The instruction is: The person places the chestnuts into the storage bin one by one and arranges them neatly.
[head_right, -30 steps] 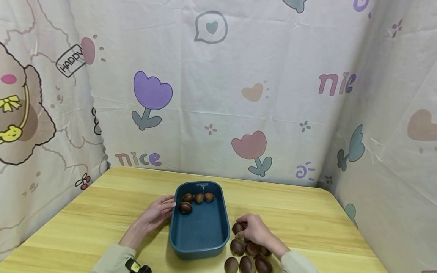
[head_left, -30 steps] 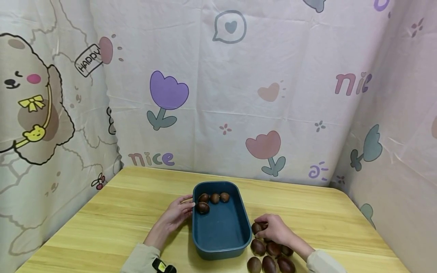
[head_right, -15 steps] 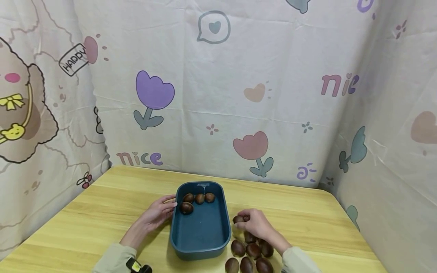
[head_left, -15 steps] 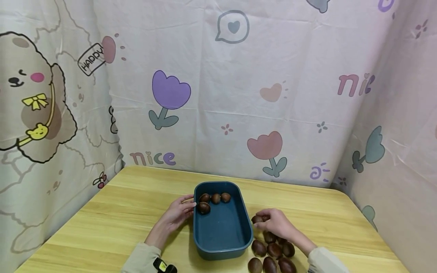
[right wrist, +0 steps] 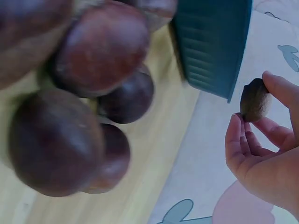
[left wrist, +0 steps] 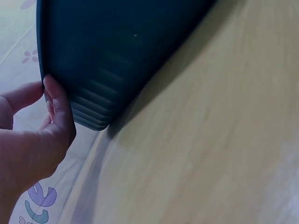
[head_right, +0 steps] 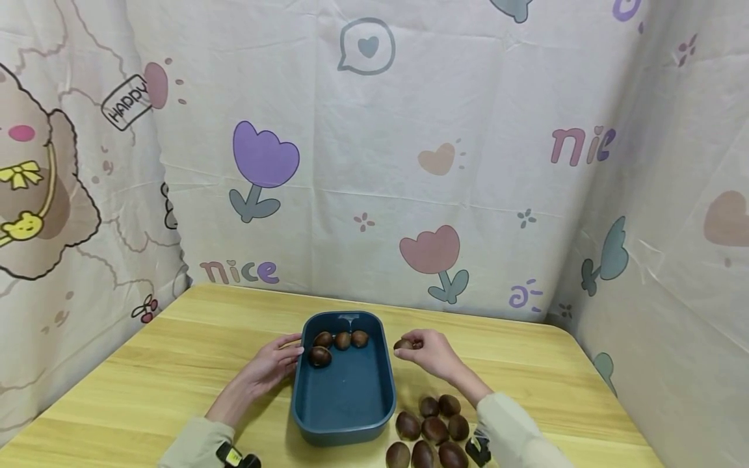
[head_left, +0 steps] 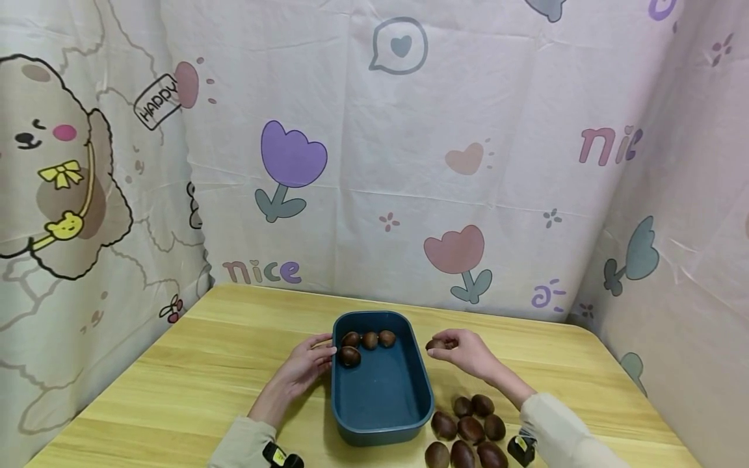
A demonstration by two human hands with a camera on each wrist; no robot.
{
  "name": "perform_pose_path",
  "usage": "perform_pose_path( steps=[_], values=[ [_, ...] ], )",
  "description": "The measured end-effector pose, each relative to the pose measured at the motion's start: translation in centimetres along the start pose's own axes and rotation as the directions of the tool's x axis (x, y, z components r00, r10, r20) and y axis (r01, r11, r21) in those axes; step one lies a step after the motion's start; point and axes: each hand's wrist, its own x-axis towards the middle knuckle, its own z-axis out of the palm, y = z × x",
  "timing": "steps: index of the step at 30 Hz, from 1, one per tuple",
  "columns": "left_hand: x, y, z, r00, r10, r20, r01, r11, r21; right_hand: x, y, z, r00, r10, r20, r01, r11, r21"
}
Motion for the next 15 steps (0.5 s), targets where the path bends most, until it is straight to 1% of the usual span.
perform_pose_path(
  steps=[5, 9, 12, 15],
  values=[
    [0.0, 0.0, 0.0, 1.0, -0.002, -0.004, 0.002, 1.0, -0.003, 1.0, -0.9, -0.4, 0.999, -0.001, 0.036, 0.0, 1.0, 0.028],
    [-0.1, 0.1, 0.0, 1.0, -0.003, -0.005, 0.003, 1.0, -0.001, 2.0, -1.7, -0.5, 0.998, 0.036, 0.058, -0.04, 0.997, 0.073],
    [-0.1, 0.1, 0.0, 1.0, -0.004, -0.005, 0.004, 1.0, -0.003, 2.6, -2.1, -0.3, 0.995, 0.075, 0.063, -0.083, 0.987, 0.141],
    [-0.1, 0.1, 0.1, 1.0, -0.008, -0.006, 0.008, 1.0, -0.003, 3.2, -2.4, 0.2, 0.992, 0.105, 0.068, -0.118, 0.964, 0.238]
  ],
)
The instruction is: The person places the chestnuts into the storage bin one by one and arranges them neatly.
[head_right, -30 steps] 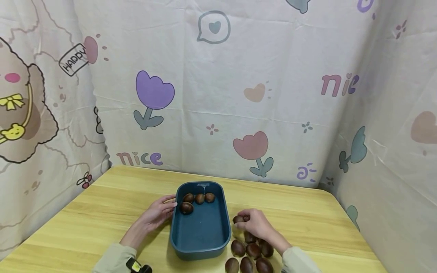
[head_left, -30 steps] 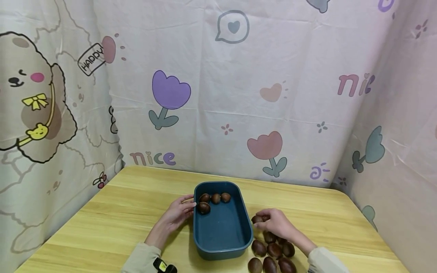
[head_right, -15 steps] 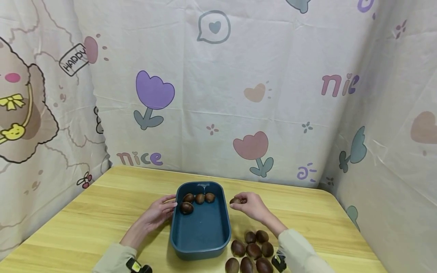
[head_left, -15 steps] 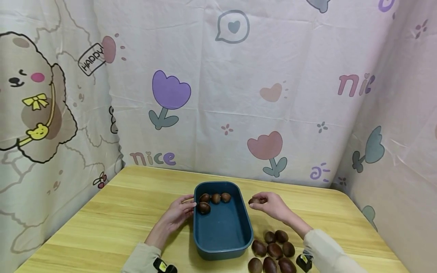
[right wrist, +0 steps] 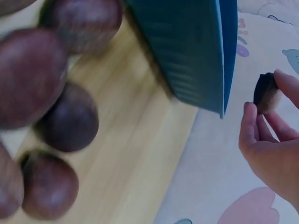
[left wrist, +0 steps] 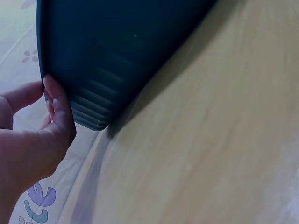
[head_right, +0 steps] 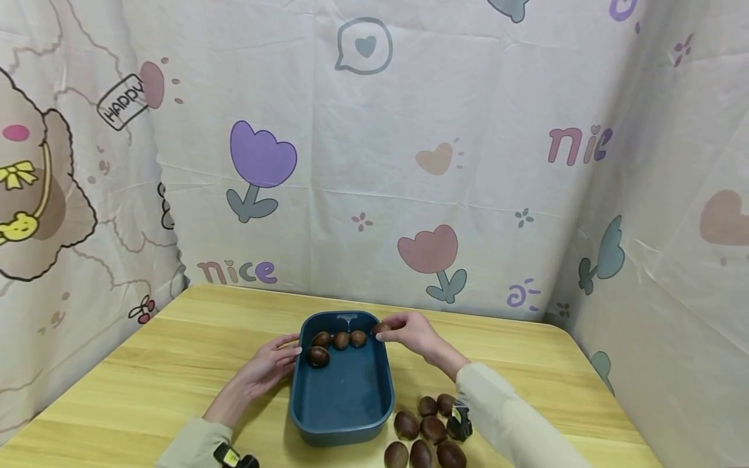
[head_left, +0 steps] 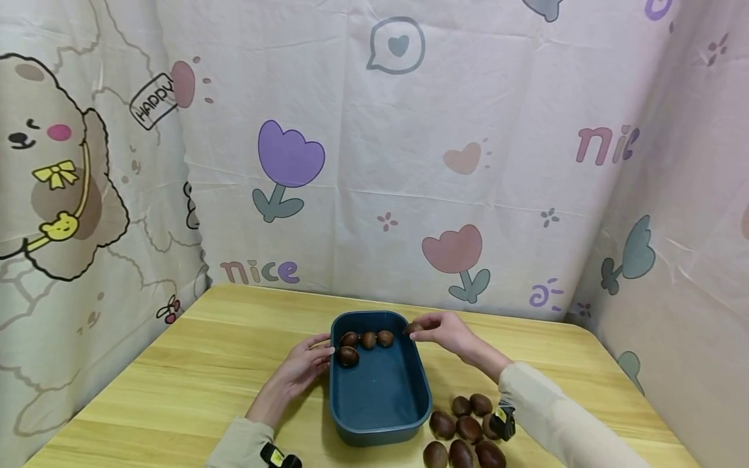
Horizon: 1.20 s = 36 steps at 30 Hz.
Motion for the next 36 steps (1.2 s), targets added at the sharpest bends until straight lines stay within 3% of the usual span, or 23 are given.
perform_pose_path(
  steps=[4, 8, 20, 36],
  values=[
    [0.0, 0.0, -0.1, 1.0, -0.001, 0.0, 0.001, 1.0, 0.0, 0.7, -0.3, 0.9, 1.0, 0.011, -0.016, -0.01, 0.997, 0.079],
    [0.0, -0.1, -0.1, 1.0, 0.003, 0.004, -0.003, 1.0, 0.001, 1.3, -0.8, 1.8, 0.999, 0.018, -0.031, -0.015, 0.996, 0.083],
    [0.1, -0.2, 0.0, 1.0, 0.008, -0.006, -0.008, 1.0, -0.002, 3.3, -2.5, 4.4, 0.993, 0.027, 0.117, -0.041, 0.992, 0.121],
    [0.3, -0.3, -0.2, 1.0, 0.01, -0.001, -0.01, 1.0, 0.009, 4.3, -0.9, 8.1, 0.994, 0.064, 0.092, -0.074, 0.992, 0.105]
  ],
)
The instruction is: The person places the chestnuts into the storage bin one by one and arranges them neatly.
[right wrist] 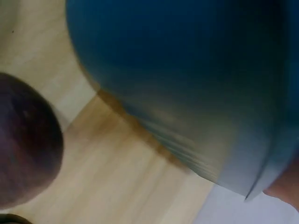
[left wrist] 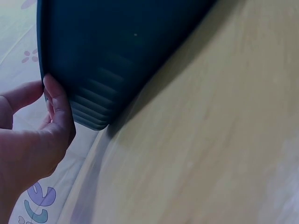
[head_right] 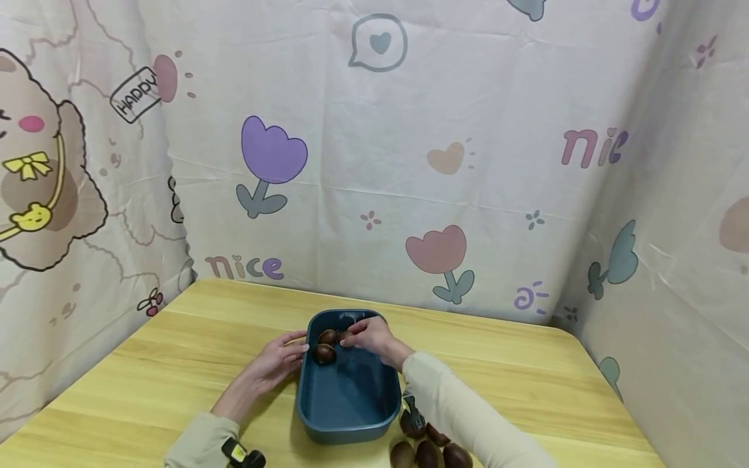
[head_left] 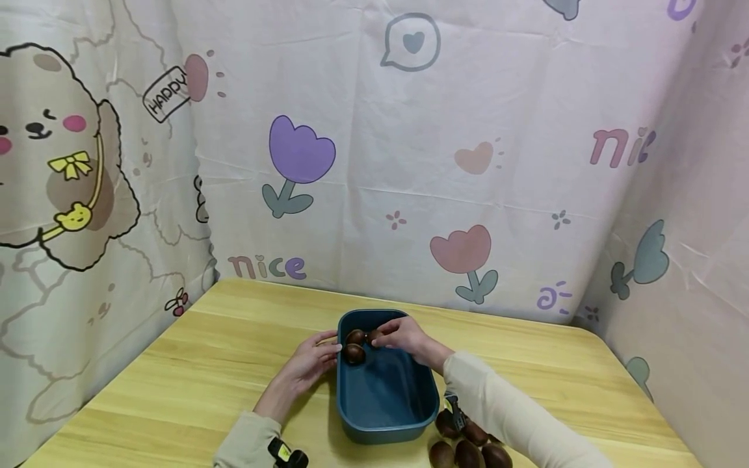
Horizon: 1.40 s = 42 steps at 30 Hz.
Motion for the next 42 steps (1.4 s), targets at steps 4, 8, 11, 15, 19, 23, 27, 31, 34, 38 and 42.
perform_pose_path(
  steps=[4, 8, 11, 15, 19, 23, 27, 31, 34, 38, 42],
  values=[
    [0.0, 0.0, -0.1, 1.0, 0.005, 0.0, -0.005, 1.0, -0.003, 0.0, 0.7, 0.5, 0.999, 0.019, -0.042, -0.019, 1.0, -0.011],
    [-0.2, 0.1, 0.0, 1.0, 0.005, 0.002, -0.005, 1.0, -0.005, -0.2, 1.3, 1.1, 0.998, 0.024, -0.056, -0.026, 0.999, -0.034],
    [-0.3, 0.3, 0.2, 1.0, 0.002, 0.005, -0.002, 1.0, -0.008, -0.3, 1.6, 1.5, 0.998, 0.024, -0.053, -0.027, 0.998, -0.063],
    [-0.3, 0.4, 0.4, 1.0, -0.001, 0.008, 0.001, 1.0, -0.01, -0.6, 1.7, 1.7, 0.998, 0.015, -0.053, -0.019, 0.997, -0.069],
    [-0.3, 0.4, 0.4, 1.0, 0.005, 0.003, -0.005, 1.0, -0.008, -0.6, 1.7, 1.5, 0.999, -0.012, -0.042, 0.009, 0.998, -0.061],
    [-0.3, 0.4, 0.3, 1.0, 0.004, 0.001, -0.004, 1.0, -0.003, -0.6, 1.6, 1.4, 0.999, -0.022, -0.024, 0.02, 0.997, -0.068],
    [-0.3, 0.4, 0.3, 1.0, 0.002, 0.004, -0.002, 1.0, -0.002, -0.6, 1.1, 1.1, 1.0, -0.004, -0.011, 0.003, 0.997, -0.078],
    [-0.2, 0.3, 0.3, 1.0, 0.0, -0.004, 0.0, 1.0, -0.009, -0.4, 0.1, 0.1, 1.0, -0.011, -0.016, 0.01, 0.999, -0.051],
    [-0.1, 0.1, 0.3, 1.0, -0.001, -0.004, 0.001, 1.0, -0.008, -0.3, -0.9, -1.1, 0.999, -0.046, -0.025, 0.046, 0.999, -0.006],
    [0.0, 0.1, 0.2, 1.0, -0.001, 0.002, 0.001, 1.0, -0.011, -0.6, -2.0, -2.7, 0.996, -0.076, -0.051, 0.077, 0.997, 0.004],
    [-0.1, 0.1, 0.2, 1.0, 0.002, 0.004, -0.001, 1.0, -0.016, -1.5, -1.8, -4.1, 0.992, -0.1, -0.082, 0.097, 0.995, -0.038]
  ],
)
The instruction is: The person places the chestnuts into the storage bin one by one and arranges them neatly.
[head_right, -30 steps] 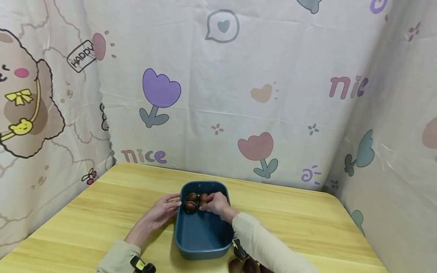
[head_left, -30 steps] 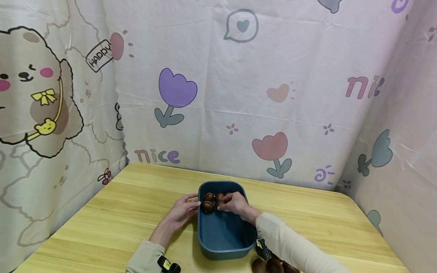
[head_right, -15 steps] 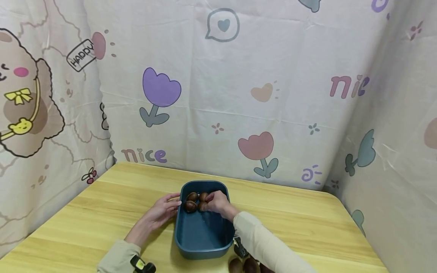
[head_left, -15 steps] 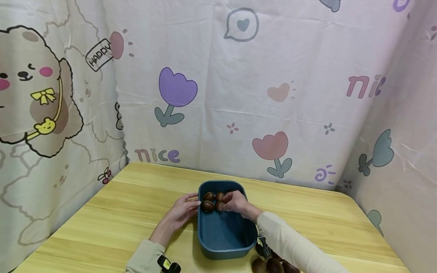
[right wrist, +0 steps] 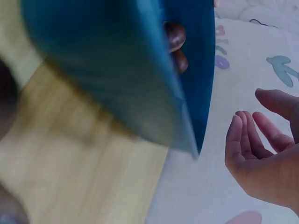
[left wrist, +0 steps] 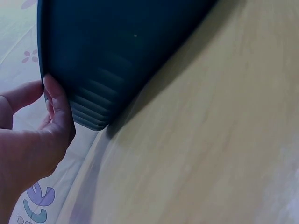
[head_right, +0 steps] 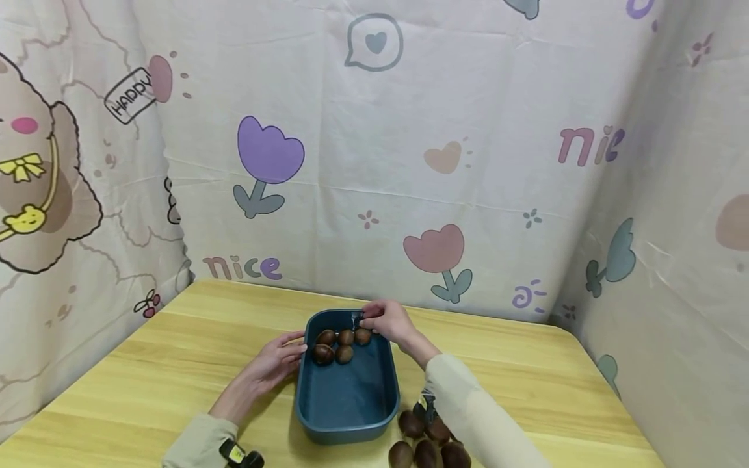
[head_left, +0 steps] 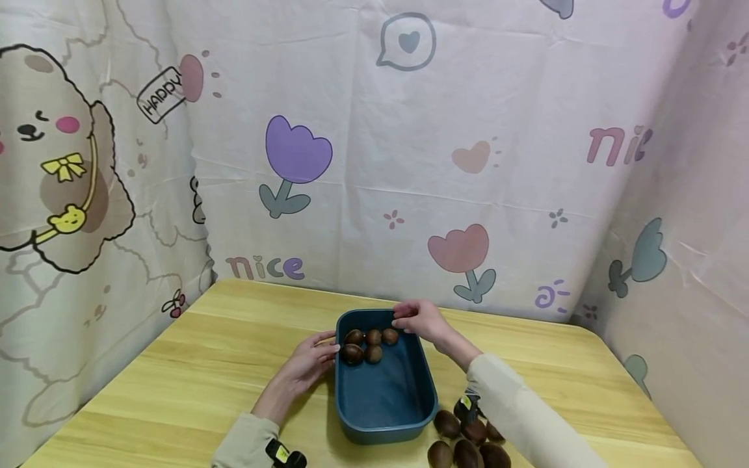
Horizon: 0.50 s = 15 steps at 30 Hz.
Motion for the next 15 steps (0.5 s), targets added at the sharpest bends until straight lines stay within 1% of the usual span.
perform_pose_path(
  steps=[4, 7, 9, 11, 15],
  values=[
    [0.0, -0.1, 0.1, 1.0, 0.01, 0.001, -0.01, 1.0, 0.006, -1.4, 1.2, -1.4, 0.999, -0.026, -0.023, 0.025, 0.999, -0.031],
    [0.0, -0.1, 0.1, 1.0, 0.012, -0.004, -0.012, 1.0, 0.012, -2.5, 2.2, -2.4, 0.998, -0.011, -0.068, 0.007, 0.998, -0.057],
    [0.0, 0.0, 0.0, 1.0, 0.007, -0.006, -0.007, 1.0, 0.017, -3.3, 2.9, -3.1, 0.997, 0.01, -0.082, -0.016, 0.997, -0.077],
    [0.1, 0.0, -0.1, 1.0, -0.002, -0.004, 0.002, 1.0, 0.018, -4.2, 3.7, -3.8, 0.997, 0.029, -0.071, -0.036, 0.996, -0.087],
    [0.2, 0.1, -0.1, 1.0, -0.008, 0.008, 0.008, 1.0, 0.019, -6.1, 5.4, -4.9, 0.999, 0.046, 0.008, -0.045, 0.994, -0.104]
  ],
)
